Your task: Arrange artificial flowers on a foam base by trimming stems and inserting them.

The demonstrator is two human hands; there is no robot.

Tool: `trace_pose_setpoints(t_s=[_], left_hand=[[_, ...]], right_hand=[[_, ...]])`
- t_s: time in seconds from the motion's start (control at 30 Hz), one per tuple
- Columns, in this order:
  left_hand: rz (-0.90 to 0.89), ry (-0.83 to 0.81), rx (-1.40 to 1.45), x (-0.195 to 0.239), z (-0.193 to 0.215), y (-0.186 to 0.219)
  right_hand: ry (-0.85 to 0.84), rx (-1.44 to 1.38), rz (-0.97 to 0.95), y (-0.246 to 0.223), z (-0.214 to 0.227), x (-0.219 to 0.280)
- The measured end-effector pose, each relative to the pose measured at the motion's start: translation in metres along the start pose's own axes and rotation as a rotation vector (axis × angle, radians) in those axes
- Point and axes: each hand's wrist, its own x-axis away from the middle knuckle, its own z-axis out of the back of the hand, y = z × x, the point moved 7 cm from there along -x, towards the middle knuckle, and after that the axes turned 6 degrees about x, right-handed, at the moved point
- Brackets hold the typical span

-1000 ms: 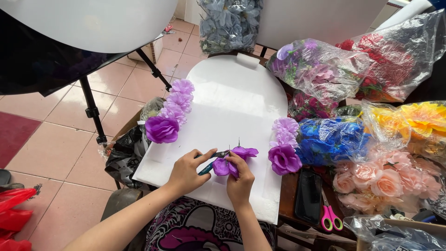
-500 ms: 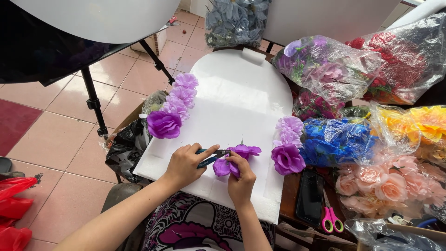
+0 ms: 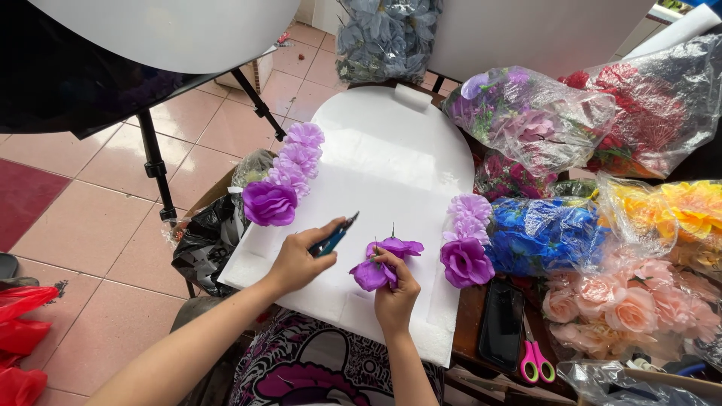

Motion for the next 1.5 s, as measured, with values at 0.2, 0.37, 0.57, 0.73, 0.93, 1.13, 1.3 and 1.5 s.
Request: trace_pose_setpoints(t_s=[0.2, 0.37, 0.57, 0.73, 0.93, 1.13, 1.3, 1.5], left_hand=[[-0.41, 0.191, -0.124, -0.005, 0.03, -0.015], [-0.384, 0.438, -0.236, 0.016, 0.159, 0.005], [0.172, 0.443, -0.356, 0.06, 0.223, -0.14], [0.659, 0.128, -0.786, 0.082, 0.199, -0.266], [0.314, 0.069, -1.444, 0.064, 0.185, -0.251], [-0.084, 0.069, -1.8, 0.065, 0.169, -0.254], [-0.185, 0.137, -1.853, 0.069, 0.165, -0.239], [-0.015, -0.139, -1.791, 0.059, 0.157, -0.26]], right_hand=[[0.007, 0.008, -0.022, 0.006, -0.001, 0.001], [-0.007, 0.017, 0.033, 0.016, -0.005, 0.004], [-0.022, 0.046, 0.029, 0.008, -0.006, 0.003], [-0.027, 0.062, 0.014, 0.005, -0.005, 0.003], [-0.03, 0.09, -0.001, 0.001, -0.007, 0.002], [-0.03, 0.139, 0.034, -0.007, -0.007, 0.001], [-0.054, 0.157, 0.062, -0.008, -0.01, 0.003], [-0.05, 0.17, 0.059, -0.01, -0.009, 0.001]])
